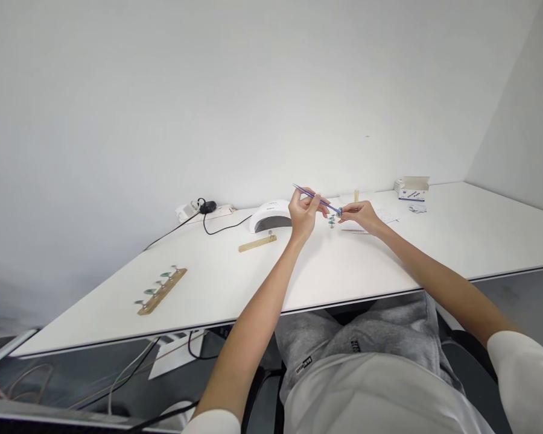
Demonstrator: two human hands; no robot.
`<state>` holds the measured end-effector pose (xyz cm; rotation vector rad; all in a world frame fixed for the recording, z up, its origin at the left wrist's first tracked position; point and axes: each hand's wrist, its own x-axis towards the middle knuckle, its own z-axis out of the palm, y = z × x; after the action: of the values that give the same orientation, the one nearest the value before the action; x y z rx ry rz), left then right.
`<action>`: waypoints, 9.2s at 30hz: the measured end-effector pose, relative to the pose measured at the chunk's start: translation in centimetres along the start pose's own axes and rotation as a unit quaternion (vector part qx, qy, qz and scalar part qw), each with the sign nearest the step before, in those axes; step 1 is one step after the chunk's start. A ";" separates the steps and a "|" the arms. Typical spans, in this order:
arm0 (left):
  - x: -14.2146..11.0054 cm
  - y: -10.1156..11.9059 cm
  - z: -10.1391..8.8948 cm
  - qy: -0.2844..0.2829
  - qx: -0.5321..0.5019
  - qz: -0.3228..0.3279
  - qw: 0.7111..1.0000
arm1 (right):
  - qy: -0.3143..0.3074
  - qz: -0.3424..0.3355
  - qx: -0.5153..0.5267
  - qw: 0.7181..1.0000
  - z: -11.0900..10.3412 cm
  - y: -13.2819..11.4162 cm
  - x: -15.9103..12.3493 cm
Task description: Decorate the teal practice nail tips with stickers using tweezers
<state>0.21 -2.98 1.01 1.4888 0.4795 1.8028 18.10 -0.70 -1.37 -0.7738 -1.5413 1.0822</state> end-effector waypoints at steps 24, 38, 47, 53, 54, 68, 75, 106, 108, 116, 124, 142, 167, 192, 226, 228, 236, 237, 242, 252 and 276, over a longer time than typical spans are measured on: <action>-0.3 0.1 0.1 0.016 0.047 0.037 0.998 | -0.007 -0.017 -0.005 1.000 -0.1 0.6 0.3; -0.4 0.0 0.2 0.012 0.065 0.040 0.997 | 0.003 -0.028 -0.060 0.998 -0.2 0.6 0.3; -0.8 0.2 0.7 0.039 0.052 0.031 0.997 | 0.014 -0.043 -0.059 0.997 0.0 0.7 0.3; -1.4 -0.1 1.0 0.030 0.064 0.034 0.997 | 0.014 -0.040 -0.057 0.997 0.3 0.2 0.0; -1.4 -0.2 1.0 0.028 0.069 0.037 0.997 | 0.016 -0.040 -0.057 0.997 0.3 0.1 -0.1; -1.5 -0.5 0.8 0.031 0.081 0.046 0.995 | 0.023 -0.036 -0.015 0.999 0.3 1.0 0.2; -1.6 -0.3 0.9 0.022 0.075 0.036 0.996 | 0.050 -0.029 -0.001 0.998 0.0 0.6 0.3; -1.3 0.0 0.8 0.040 0.047 0.049 0.997 | 0.026 -0.034 0.030 0.999 0.0 1.2 0.7; -1.4 -0.2 0.8 0.038 0.049 0.049 0.997 | 0.026 -0.036 0.028 0.999 0.0 1.2 0.7; -1.4 -0.3 0.8 0.031 0.061 0.044 0.997 | 0.029 -0.033 0.022 0.999 0.0 1.2 0.6; -1.5 -0.4 0.8 0.028 0.062 0.038 0.997 | 0.031 -0.036 0.012 0.999 0.0 1.1 0.6; -1.3 0.1 0.8 0.029 0.062 0.041 0.997 | 0.020 -0.037 0.004 0.999 0.2 0.6 0.5; -1.3 0.0 0.6 0.027 0.059 0.057 0.996 | -0.004 -0.017 0.003 1.000 -0.2 1.0 0.6; -1.4 -0.1 0.6 0.015 0.046 0.051 0.998 | 0.005 0.000 0.016 1.000 0.1 0.6 0.4; -1.3 -0.5 0.3 0.021 0.060 0.056 0.996 | -0.034 0.005 -0.019 0.999 -0.2 1.0 0.5; -1.3 -0.4 0.4 0.026 0.054 0.053 0.997 | -0.028 0.009 -0.013 0.999 -0.2 1.0 0.5; -1.5 -0.9 0.4 0.006 0.077 0.066 0.995 | -0.019 0.012 0.003 1.000 0.1 1.0 0.4; -1.6 -1.0 0.4 0.002 0.078 0.070 0.995 | -0.016 0.013 0.001 1.000 0.1 0.9 0.4; -1.7 -1.2 0.4 -0.011 0.089 0.073 0.993 | -0.007 0.029 -0.006 1.000 0.1 0.4 0.1; -1.9 -1.0 0.7 -0.024 0.096 0.060 0.993 | -0.011 0.026 -0.015 0.999 0.0 0.4 0.2; 0.3 -0.4 -0.9 0.119 -0.018 -0.031 0.992 | -0.059 0.042 -0.053 0.996 0.2 -0.3 -0.3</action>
<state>-0.56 -2.32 0.67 1.2268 0.6008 1.9391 17.96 -1.17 -1.27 -0.8674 -1.6899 1.1325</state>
